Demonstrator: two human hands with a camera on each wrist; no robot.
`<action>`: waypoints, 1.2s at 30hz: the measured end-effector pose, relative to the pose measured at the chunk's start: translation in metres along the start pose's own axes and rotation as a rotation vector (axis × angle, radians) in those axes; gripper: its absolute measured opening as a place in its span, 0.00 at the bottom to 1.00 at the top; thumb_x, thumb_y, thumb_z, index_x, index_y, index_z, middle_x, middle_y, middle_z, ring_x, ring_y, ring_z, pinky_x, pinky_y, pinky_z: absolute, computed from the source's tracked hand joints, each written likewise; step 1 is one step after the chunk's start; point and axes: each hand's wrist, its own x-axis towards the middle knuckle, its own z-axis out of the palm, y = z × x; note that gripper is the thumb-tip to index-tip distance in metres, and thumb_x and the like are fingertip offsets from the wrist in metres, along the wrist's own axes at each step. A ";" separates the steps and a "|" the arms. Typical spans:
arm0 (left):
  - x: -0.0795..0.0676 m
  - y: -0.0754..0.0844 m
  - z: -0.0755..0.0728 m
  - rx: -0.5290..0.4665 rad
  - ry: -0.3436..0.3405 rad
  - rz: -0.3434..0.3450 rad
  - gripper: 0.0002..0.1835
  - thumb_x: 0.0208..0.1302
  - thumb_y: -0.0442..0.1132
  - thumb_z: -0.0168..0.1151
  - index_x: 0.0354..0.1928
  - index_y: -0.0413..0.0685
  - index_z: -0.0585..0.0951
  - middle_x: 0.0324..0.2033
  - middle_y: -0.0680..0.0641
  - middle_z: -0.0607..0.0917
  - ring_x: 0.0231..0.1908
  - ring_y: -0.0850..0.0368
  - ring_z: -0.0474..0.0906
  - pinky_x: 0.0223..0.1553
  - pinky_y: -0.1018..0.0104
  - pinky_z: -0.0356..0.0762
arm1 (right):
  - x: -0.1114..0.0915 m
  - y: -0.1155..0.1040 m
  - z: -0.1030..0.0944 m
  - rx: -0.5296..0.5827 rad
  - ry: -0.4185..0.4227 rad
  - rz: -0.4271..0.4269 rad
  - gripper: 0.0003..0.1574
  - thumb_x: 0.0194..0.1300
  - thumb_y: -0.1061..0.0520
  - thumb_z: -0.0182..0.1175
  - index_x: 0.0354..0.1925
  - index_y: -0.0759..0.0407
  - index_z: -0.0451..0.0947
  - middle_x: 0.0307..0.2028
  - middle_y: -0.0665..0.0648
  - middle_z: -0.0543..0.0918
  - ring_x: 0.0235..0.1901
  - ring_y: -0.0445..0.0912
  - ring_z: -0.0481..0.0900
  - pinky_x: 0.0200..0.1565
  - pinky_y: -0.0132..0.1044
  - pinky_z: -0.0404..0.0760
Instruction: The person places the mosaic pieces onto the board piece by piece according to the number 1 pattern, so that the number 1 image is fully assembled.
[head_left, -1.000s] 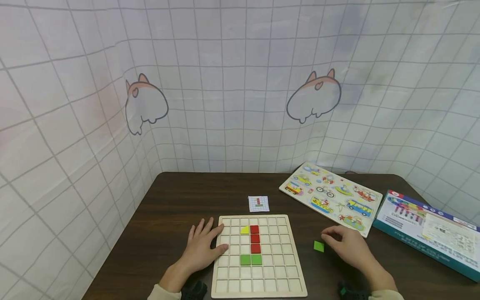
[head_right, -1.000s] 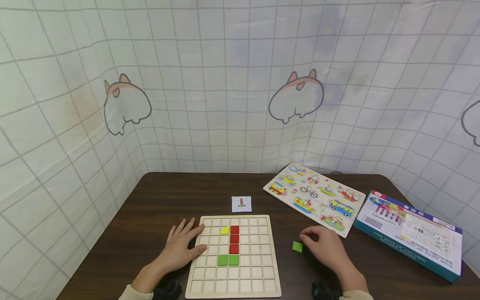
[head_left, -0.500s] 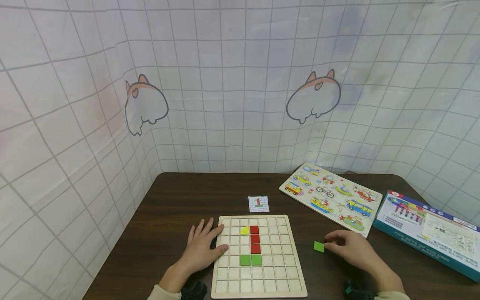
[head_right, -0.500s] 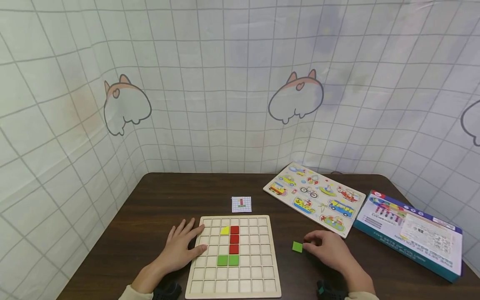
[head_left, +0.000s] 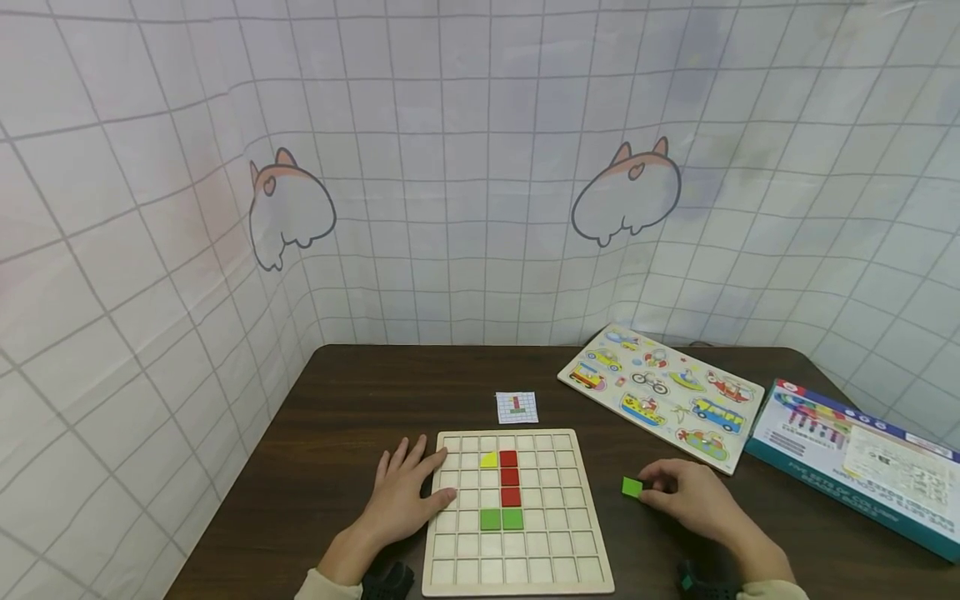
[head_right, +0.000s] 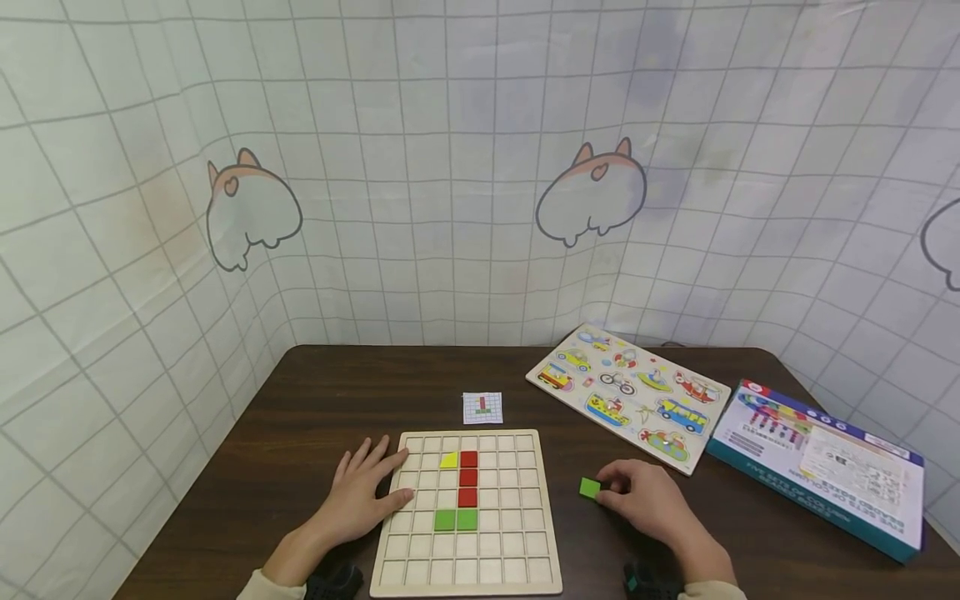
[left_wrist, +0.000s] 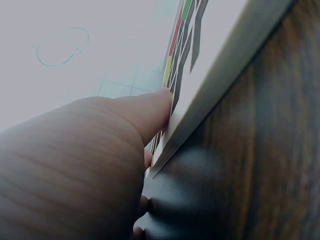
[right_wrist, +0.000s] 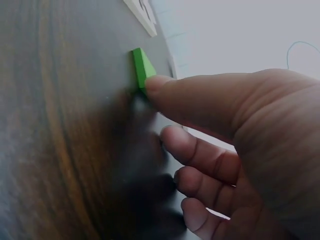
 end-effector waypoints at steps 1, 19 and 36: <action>0.000 0.000 0.000 0.002 -0.001 -0.001 0.35 0.65 0.59 0.61 0.70 0.52 0.70 0.73 0.35 0.57 0.74 0.32 0.42 0.67 0.31 0.31 | 0.000 -0.001 0.001 -0.003 0.002 0.003 0.10 0.57 0.50 0.71 0.38 0.50 0.84 0.26 0.45 0.75 0.25 0.38 0.69 0.29 0.33 0.66; -0.001 0.002 -0.001 -0.003 -0.003 -0.015 0.35 0.65 0.57 0.62 0.71 0.51 0.69 0.73 0.35 0.57 0.74 0.32 0.41 0.68 0.32 0.31 | 0.004 -0.006 0.010 0.008 0.024 -0.039 0.10 0.56 0.53 0.73 0.38 0.50 0.84 0.28 0.44 0.77 0.27 0.37 0.71 0.32 0.33 0.71; -0.001 0.003 -0.002 -0.008 -0.001 -0.013 0.36 0.65 0.58 0.62 0.70 0.51 0.70 0.73 0.35 0.57 0.74 0.32 0.42 0.67 0.32 0.30 | 0.007 -0.007 0.014 -0.007 0.053 -0.062 0.08 0.58 0.52 0.71 0.38 0.46 0.84 0.35 0.44 0.80 0.34 0.39 0.75 0.38 0.37 0.76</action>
